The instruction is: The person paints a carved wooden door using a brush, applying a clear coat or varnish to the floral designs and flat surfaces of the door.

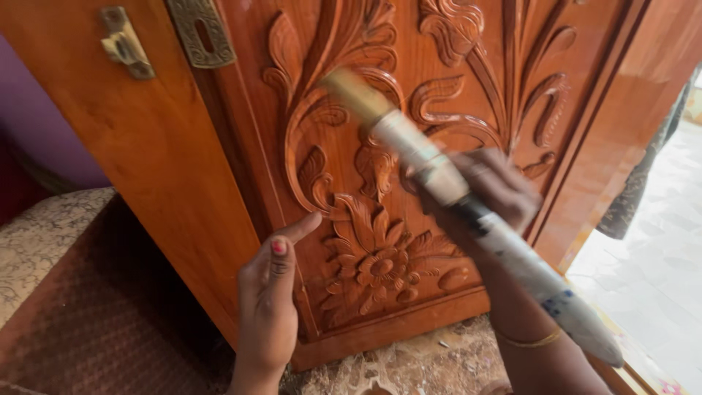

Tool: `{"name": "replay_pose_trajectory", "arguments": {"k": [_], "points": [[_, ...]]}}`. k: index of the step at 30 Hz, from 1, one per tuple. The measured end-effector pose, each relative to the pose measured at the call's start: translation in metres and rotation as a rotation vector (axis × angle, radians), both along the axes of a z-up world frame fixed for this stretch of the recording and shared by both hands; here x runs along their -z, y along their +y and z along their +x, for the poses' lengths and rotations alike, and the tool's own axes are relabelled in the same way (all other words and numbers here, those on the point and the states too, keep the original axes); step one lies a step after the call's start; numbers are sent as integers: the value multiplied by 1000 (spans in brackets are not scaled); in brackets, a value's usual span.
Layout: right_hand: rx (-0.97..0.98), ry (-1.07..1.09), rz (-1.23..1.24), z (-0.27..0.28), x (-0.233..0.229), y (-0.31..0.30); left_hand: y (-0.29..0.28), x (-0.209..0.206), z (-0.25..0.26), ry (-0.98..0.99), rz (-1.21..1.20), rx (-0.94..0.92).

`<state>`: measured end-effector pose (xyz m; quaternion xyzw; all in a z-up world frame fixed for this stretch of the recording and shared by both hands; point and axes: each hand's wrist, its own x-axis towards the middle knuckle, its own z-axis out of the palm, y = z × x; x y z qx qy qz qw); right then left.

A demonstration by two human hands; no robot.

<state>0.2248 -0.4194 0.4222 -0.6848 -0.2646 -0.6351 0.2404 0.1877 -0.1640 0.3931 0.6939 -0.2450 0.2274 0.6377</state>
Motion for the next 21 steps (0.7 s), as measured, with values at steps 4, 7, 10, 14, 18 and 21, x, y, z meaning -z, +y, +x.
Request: {"name": "replay_pose_trajectory", "arguments": {"k": [4,7,10,14,18,21], "points": [[97,-99,71,15,-15,-17,12,-4,9,66,-29,-52],[152,-81,116,24,-18,-7,13,-2,11,73,-26,-85],[167,-1,-4,31,-19,16,13,-1,12,74,-50,-69],[76,5,-155,21,-11,44,11,-1,11,70,-52,-71],[-86,66,-61,36,-15,37,13,-2,7,55,-48,-68],[-65,-44,38,51,-30,-3,15,-2,4,50,-52,-52]]}}
